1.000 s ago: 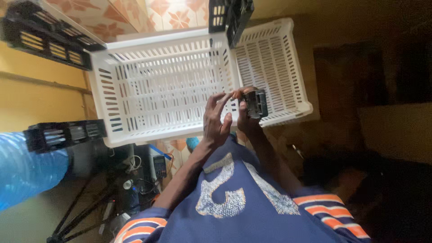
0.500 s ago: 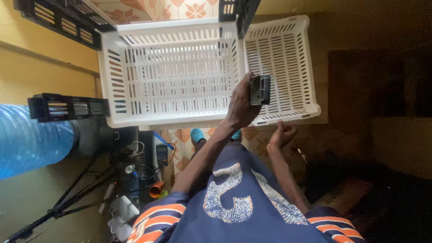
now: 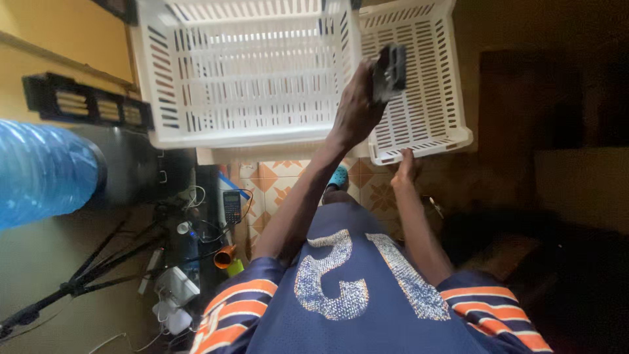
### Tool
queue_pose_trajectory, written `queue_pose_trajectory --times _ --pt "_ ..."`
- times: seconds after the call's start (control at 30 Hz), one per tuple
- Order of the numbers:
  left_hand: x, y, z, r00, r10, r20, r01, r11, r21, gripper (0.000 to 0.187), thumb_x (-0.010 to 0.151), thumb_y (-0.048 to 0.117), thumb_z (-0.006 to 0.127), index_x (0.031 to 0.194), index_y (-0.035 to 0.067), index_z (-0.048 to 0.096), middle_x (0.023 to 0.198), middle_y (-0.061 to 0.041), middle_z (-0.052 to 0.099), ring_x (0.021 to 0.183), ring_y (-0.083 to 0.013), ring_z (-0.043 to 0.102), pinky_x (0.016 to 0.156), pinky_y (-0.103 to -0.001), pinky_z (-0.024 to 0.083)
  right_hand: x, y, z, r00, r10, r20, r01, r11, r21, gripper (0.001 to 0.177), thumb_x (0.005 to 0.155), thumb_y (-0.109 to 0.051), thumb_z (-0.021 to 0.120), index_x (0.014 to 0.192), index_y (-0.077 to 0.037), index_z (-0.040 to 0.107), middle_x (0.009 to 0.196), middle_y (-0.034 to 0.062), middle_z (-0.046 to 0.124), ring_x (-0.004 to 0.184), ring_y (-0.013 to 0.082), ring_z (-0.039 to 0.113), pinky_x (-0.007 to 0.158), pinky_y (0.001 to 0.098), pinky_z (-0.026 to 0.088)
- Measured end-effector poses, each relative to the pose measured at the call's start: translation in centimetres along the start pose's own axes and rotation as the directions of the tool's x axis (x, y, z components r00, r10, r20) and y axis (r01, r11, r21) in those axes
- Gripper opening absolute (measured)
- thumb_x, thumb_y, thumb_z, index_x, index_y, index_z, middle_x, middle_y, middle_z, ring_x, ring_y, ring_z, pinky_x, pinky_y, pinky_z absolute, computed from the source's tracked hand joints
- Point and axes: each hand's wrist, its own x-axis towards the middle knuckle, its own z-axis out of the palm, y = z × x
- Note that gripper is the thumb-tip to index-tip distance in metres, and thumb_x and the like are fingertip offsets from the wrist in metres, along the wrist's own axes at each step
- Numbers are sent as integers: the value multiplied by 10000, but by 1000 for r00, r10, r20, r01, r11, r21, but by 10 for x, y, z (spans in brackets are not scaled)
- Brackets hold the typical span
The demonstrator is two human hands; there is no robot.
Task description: The person assembles a white plastic storage basket by attaching black plastic corner pieces to each side of the basket. They then stack the assembled basket on top of another similar basket.
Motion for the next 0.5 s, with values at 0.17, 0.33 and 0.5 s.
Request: queue_pose_trajectory --times 0.17,0.33,0.5 --pt "-33 29 -30 949 288 -129 -260 945 200 792 809 144 816 1445 41 355 1269 -245 547 1143 -415 558 957 -491 501 -50 33 -53 999 -33 -6 34 984 176 523 811 -328 631 1293 -126 613 1325 53 583 1241 236 516 1131 444 376" --pt "-147 42 -80 985 78 -155 -53 986 159 506 948 148 812 1389 126 565 1273 -100 649 1185 -282 654 1037 -401 548 -124 84 -115 994 12 -113 4 990 140 415 897 -346 539 1216 -81 565 1307 84 607 1211 225 553 1058 439 405" --pt "-258 30 -119 996 -75 -41 83 974 212 538 931 184 792 1392 43 553 1312 -158 632 1201 -335 647 1009 -429 539 -194 141 -173 991 -78 -111 101 971 218 428 824 -206 516 1215 -42 573 1187 132 628 1083 245 641 931 413 571"
